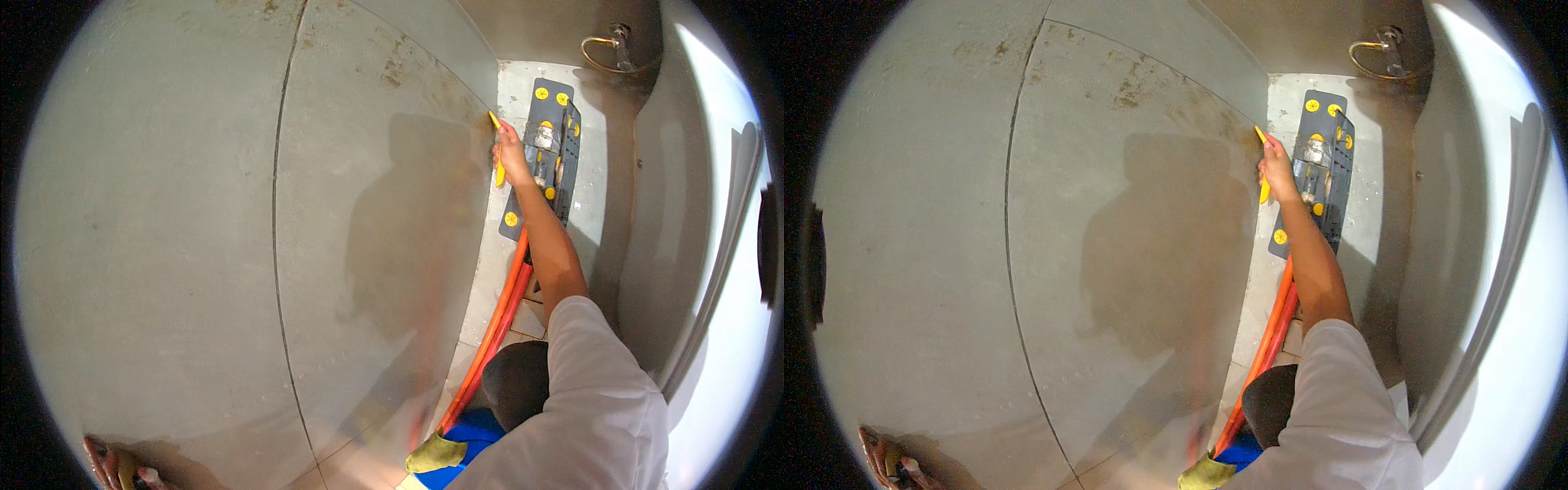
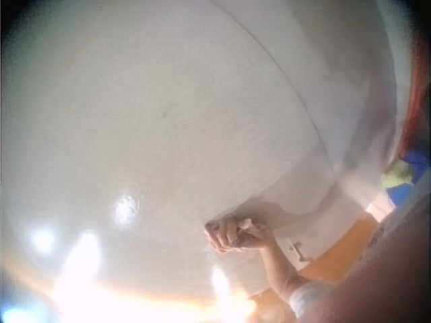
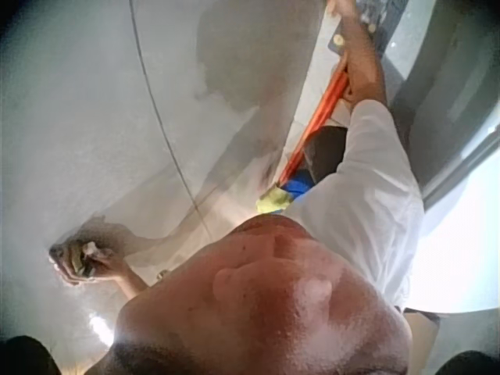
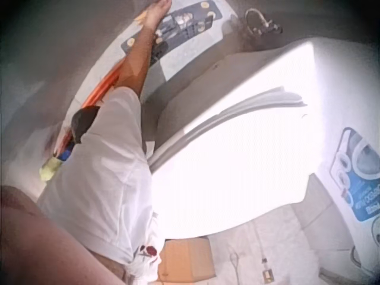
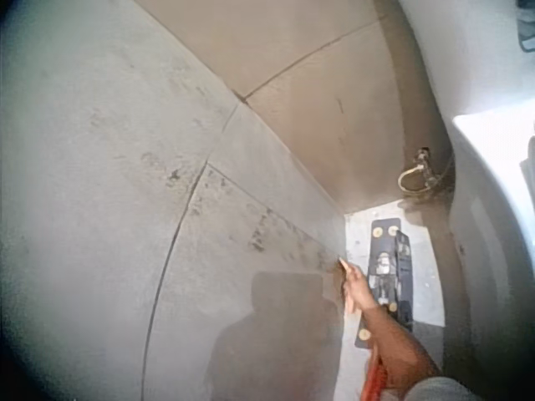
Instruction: The person cleans a bathroom by mopping the floor with a flat mop, then uses a sponge and a scraper to scrub and scrape the tiled walls. The person dips the sponge into a bucket of soapy water and scrubs the wall tiles near the toilet.
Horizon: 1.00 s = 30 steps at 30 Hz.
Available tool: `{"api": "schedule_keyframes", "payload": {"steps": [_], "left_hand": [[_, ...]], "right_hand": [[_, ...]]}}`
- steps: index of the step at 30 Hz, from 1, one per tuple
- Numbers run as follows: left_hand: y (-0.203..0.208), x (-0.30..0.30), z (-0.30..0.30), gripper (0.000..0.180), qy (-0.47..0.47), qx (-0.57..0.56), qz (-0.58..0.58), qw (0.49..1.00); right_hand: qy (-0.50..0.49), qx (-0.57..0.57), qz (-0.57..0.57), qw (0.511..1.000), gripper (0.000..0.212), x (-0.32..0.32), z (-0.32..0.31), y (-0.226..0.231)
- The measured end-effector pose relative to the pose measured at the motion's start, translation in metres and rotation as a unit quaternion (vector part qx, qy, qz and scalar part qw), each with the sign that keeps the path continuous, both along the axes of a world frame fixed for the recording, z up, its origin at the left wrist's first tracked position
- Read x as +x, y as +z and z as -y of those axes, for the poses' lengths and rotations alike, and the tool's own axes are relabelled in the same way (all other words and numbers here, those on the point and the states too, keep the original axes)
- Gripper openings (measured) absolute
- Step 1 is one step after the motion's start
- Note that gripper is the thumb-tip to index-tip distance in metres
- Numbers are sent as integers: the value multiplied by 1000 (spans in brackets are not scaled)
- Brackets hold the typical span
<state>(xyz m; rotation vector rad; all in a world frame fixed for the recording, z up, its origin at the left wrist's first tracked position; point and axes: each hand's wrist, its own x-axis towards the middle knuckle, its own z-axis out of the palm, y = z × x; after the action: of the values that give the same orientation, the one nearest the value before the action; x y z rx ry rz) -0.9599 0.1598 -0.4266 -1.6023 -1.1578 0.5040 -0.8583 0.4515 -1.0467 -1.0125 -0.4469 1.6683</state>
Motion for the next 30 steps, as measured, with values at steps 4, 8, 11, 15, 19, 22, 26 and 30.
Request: {"api": "schedule_keyframes", "payload": {"steps": [4,8,11,15,19,22,26,30], "left_hand": [[1,1,-1,44,10,7,8,1000],[-1,2,-4,46,13,-9,0,1000],[-3,1,-3,47,8,-6,-9,1000],[-2,1,-2,48,21,13,-17,1000],[1,-9,5,50,-4,17,-7,1000],[2,-11,6,49,10,-6,39,999],[13,-20,20,37,85,10,19,996],[14,-3,18,38,91,51,7,995]], "right_hand": [[102,-24,0,995,38,-8,41,30],[70,-40,9,997,39,6,22,25],[45,-15,-37,998,40,11,-2,11],[74,19,19,997,36,-13,60,76],[67,278,13,958,33,-10,44,174],[79,404,18,911,32,-1,-3,230],[152,321,80,931,32,26,6,169],[40,393,123,910,30,13,15,84]]}}
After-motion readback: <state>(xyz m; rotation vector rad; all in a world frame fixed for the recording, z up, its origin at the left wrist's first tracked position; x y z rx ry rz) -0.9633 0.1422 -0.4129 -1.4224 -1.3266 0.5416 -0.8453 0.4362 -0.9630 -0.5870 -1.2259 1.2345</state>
